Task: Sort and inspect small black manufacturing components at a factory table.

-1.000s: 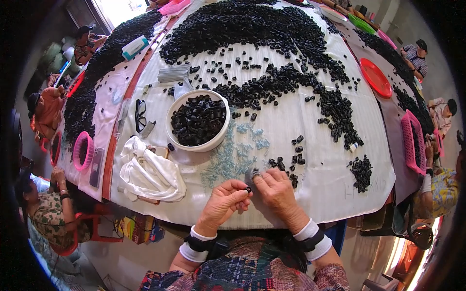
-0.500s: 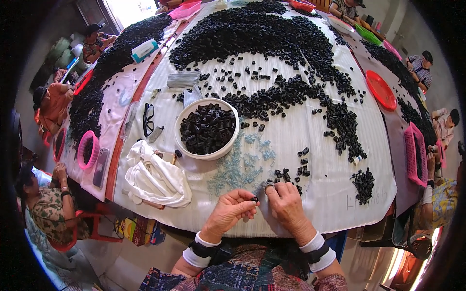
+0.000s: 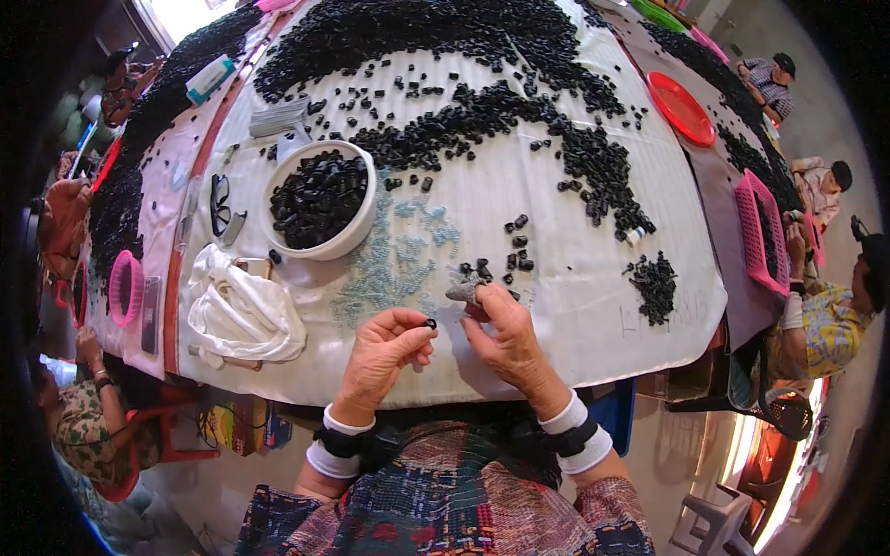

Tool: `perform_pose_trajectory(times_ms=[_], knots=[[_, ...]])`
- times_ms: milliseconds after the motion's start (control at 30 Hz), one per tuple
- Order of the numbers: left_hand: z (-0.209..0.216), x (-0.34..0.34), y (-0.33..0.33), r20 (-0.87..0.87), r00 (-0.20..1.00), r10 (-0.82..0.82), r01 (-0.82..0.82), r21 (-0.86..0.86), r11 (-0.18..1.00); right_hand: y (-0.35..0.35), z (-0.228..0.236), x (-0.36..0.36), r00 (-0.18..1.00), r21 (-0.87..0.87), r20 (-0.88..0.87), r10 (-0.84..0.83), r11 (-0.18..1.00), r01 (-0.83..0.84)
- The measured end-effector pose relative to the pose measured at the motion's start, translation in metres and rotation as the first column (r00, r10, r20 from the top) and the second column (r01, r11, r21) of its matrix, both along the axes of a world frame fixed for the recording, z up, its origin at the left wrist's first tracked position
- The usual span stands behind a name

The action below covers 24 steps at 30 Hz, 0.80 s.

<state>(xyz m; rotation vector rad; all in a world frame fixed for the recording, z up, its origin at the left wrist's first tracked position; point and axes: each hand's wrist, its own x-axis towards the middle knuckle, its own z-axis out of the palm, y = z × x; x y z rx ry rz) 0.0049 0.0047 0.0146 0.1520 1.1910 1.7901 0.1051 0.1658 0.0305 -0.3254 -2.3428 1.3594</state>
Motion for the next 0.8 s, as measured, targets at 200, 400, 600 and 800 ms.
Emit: perform_pose_trajectory(times_ms=[200, 400, 600, 800], knots=[[0.001, 0.007, 0.011, 0.004, 1.0, -0.025, 0.025, -0.014, 1.0, 0.001, -0.003, 0.014, 0.996, -0.313, 0.049, -0.07, 0.946, 0.082], [-0.002, 0.01, 0.018, 0.004, 1.0, -0.004, 0.004, -0.004, 1.0, 0.007, -0.02, 0.014, 0.99, 0.198, -0.071, -0.121, 0.971, 0.133], [-0.003, 0.007, 0.019, 0.051, 0.998, 0.023, -0.026, 0.051, 0.998, 0.001, -0.014, 0.011, 0.995, 0.077, -0.038, -0.089, 0.993, 0.091], [0.0, 0.006, 0.023, -0.072, 0.994, -0.08, 0.076, -0.062, 0.995, -0.004, -0.001, 0.005, 0.994, 0.305, -0.077, 0.076, 0.951, -0.048]])
